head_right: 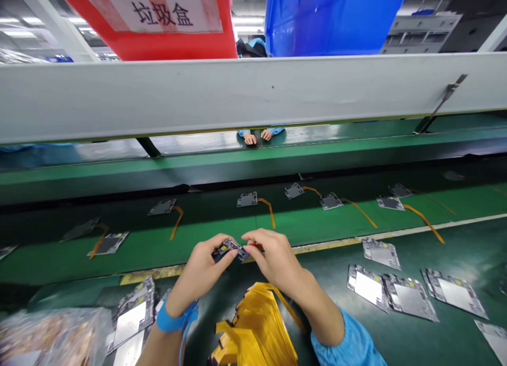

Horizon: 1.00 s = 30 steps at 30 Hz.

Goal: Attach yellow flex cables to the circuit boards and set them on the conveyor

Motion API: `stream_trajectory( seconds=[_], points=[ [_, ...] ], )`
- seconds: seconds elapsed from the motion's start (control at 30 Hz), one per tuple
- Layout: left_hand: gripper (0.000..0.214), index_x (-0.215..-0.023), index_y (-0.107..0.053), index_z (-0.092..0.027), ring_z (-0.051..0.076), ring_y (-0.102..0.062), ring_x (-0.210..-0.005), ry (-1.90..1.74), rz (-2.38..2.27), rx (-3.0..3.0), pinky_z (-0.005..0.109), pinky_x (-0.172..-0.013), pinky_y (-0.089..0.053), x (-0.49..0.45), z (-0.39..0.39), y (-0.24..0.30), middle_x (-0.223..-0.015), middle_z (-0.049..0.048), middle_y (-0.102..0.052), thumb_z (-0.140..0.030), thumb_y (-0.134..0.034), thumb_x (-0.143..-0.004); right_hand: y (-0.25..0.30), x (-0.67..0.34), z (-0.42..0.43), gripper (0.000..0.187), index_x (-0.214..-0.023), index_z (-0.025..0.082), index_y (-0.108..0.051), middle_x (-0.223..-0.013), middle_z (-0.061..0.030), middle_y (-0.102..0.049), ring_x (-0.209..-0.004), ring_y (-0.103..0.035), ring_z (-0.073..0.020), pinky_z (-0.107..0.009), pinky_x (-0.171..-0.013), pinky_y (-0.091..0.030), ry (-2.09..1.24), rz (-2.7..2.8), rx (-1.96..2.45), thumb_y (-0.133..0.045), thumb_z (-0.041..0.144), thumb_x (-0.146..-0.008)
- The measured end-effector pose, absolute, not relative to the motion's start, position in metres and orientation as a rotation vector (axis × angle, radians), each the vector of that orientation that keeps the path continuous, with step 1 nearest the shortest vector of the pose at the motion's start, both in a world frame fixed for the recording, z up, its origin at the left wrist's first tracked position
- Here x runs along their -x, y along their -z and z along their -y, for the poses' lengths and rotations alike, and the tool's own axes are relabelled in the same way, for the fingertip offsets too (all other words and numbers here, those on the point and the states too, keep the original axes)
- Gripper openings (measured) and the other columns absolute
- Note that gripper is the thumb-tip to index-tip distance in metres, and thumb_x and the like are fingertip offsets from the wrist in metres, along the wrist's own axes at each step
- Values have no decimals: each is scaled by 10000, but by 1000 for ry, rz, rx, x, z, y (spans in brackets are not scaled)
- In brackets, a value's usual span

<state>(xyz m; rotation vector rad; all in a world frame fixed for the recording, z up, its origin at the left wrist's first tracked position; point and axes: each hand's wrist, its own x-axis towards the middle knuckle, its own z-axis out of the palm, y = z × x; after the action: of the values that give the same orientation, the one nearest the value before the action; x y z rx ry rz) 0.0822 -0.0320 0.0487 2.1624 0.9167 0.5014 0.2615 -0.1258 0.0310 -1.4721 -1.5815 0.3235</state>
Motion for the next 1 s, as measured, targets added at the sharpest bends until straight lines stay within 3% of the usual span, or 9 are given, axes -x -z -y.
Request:
stream_trajectory(
  seconds=[0.63, 1.0],
  points=[
    [160, -843, -645, -215, 195, -600, -738, -439, -916, -2223, 278, -693, -409, -84, 34, -47, -795, 12, -700, -316, -551, -924, -33, -263, 127, 150, -1037, 221, -711, -873, -9, -747, -777, -703, -164, -265, -734, -547, -422, 1605, 1548, -649, 138, -929],
    [109, -796, -676, -194, 181, -615, -741, -501, -977, -2107, 262, -688, -416, -91, 34, -45, -770, 1, -704, -287, -660, -851, -30, -265, 125, 136, -1032, 220, -704, -841, -10, -761, -760, -734, -165, -250, -728, -582, -496, 1573, 1522, -630, 176, -927]
  ],
)
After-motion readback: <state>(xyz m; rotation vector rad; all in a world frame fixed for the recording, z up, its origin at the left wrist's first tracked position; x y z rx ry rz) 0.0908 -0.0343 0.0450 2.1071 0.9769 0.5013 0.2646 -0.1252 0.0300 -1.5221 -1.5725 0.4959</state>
